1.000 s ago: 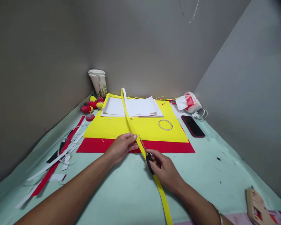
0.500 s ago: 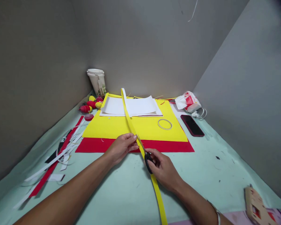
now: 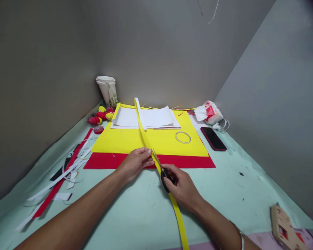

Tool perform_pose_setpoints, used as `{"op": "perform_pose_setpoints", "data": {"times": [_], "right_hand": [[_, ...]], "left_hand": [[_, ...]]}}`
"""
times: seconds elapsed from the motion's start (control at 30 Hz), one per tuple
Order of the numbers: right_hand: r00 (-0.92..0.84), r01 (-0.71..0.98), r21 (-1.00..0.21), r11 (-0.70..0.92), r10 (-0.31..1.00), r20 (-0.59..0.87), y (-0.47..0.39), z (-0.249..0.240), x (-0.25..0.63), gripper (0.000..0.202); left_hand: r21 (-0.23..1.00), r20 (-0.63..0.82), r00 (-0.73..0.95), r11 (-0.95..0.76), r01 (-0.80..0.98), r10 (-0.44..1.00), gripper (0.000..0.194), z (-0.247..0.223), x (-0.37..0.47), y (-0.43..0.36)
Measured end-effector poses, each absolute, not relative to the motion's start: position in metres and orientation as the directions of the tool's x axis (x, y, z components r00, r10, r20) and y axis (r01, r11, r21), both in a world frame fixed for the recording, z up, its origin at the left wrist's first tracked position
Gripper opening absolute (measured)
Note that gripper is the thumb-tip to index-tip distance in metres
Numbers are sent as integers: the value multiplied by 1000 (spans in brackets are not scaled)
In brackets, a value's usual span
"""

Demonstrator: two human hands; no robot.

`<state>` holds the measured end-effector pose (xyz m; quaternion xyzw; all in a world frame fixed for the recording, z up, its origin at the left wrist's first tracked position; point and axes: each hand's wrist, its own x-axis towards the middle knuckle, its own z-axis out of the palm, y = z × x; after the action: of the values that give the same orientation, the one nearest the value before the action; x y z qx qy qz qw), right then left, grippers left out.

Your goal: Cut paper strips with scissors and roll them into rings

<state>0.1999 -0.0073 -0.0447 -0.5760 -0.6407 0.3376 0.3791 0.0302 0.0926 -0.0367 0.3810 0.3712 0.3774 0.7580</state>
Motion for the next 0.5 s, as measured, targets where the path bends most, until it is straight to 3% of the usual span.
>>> {"op": "perform_pose_setpoints", "data": {"times": [0.5], "right_hand": [[-71,497,-855,146,989,128,-6,-47,200,37]], "left_hand": [[863,-260,458,417,-286,850,9,-40,29,93]]}}
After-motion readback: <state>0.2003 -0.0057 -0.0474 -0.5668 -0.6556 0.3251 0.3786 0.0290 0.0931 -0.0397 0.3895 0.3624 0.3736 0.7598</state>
